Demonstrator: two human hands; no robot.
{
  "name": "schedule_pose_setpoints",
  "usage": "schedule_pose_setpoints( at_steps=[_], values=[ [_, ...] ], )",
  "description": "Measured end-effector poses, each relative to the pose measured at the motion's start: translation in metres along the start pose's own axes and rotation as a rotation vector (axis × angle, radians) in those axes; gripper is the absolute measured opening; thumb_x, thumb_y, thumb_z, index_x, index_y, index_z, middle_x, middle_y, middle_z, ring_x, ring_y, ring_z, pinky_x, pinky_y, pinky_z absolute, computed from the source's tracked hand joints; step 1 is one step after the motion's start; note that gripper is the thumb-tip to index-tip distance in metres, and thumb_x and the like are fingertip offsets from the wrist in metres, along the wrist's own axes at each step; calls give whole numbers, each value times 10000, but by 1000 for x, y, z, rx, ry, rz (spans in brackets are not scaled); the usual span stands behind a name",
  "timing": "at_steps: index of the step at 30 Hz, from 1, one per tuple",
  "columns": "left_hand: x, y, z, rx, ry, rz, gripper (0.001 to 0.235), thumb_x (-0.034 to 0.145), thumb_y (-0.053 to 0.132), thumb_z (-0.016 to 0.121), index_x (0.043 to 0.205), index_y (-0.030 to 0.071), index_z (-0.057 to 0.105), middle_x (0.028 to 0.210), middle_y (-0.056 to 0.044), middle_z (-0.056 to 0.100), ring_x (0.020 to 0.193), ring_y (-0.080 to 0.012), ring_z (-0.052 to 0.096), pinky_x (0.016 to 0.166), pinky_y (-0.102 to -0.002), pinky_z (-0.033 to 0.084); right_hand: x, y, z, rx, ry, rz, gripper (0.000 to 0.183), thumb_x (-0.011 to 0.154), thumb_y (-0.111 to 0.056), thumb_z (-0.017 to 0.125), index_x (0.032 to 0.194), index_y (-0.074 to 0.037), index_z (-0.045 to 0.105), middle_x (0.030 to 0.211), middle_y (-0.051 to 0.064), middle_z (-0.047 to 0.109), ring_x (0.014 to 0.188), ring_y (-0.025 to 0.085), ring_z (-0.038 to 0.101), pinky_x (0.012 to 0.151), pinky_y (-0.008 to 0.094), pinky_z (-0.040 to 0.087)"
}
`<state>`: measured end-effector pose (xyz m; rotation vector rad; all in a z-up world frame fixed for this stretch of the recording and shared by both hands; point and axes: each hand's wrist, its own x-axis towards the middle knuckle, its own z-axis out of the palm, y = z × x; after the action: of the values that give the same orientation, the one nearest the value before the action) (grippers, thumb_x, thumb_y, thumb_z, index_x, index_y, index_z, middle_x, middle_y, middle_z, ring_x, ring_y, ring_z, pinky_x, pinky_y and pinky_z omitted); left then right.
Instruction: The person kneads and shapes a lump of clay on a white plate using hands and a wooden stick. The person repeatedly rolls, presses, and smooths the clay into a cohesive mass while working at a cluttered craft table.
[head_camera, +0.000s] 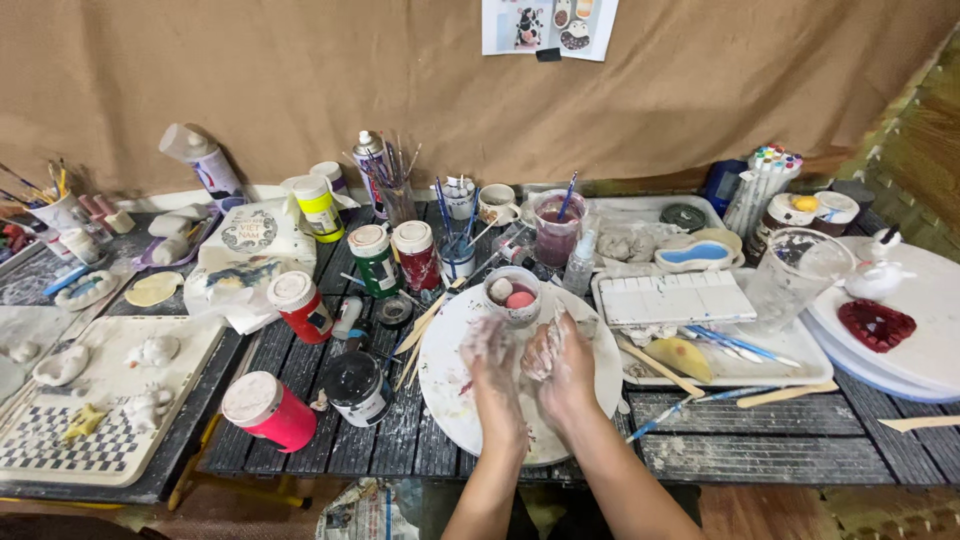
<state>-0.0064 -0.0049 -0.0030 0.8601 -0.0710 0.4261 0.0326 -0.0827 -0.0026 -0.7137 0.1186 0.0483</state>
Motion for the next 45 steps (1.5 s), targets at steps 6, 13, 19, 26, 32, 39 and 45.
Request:
schedule_pose_setpoints(
  at_steps=[6,13,19,26,32,39,45],
  values=[
    [23,-7,-6,-131,86,-358,546,1051,391,310,1435,24,436,1395,-226,557,1298,-359,544,1100,-506,438,-27,4,2,-415,-367,-271,486,981,-87,391,1466,-106,421,1517,118,473,1378,245,482,1118,397,434],
    [-9,-8,1,324,-117,-307,613,1097,412,264,1550,37,438,1519,-251,510,1393,-329,522,1127,-402,448,-38,-28,36,-1197,-382,-740,561,1089,-116,336,1636,-149,214,1743,84,42,1596,309,46,1237,498,123],
    [1,48,4,-248,-99,-498,681,1014,481,199,1605,144,216,1597,-187,377,1441,-358,422,1145,-489,402,-67,-49,47,-1662,-491,-865,555,1079,-135,324,1622,-253,335,1735,-4,254,1628,292,136,1274,542,92],
    [-4,57,10,-164,-64,-656,764,1021,571,170,1603,83,249,1564,-217,431,1415,-350,467,1111,-466,451,-73,-41,41,-1246,-796,-736,750,896,-27,437,1628,-71,281,1716,138,274,1615,368,196,1311,562,118],
    [-9,16,-10,-67,-115,-490,644,1068,421,312,1595,50,319,1551,-175,502,1388,-284,536,1124,-395,449,-67,-34,39,-1196,-621,-905,621,937,19,562,1540,23,418,1652,223,379,1572,379,310,1278,514,229],
    [-3,18,-11,-99,-122,-404,606,1038,308,373,1603,112,277,1564,-119,458,1367,-244,519,1106,-378,448,-66,-14,45,-967,-499,-854,497,922,-33,604,1415,22,563,1500,185,586,1444,307,529,1217,416,377],
    [8,16,-12,205,-176,-195,605,1061,225,351,1633,93,203,1641,-147,360,1488,-256,386,1195,-363,321,-47,4,30,-793,-388,-748,387,1033,-65,533,1399,56,564,1445,177,618,1366,276,562,1165,389,402]
  ],
)
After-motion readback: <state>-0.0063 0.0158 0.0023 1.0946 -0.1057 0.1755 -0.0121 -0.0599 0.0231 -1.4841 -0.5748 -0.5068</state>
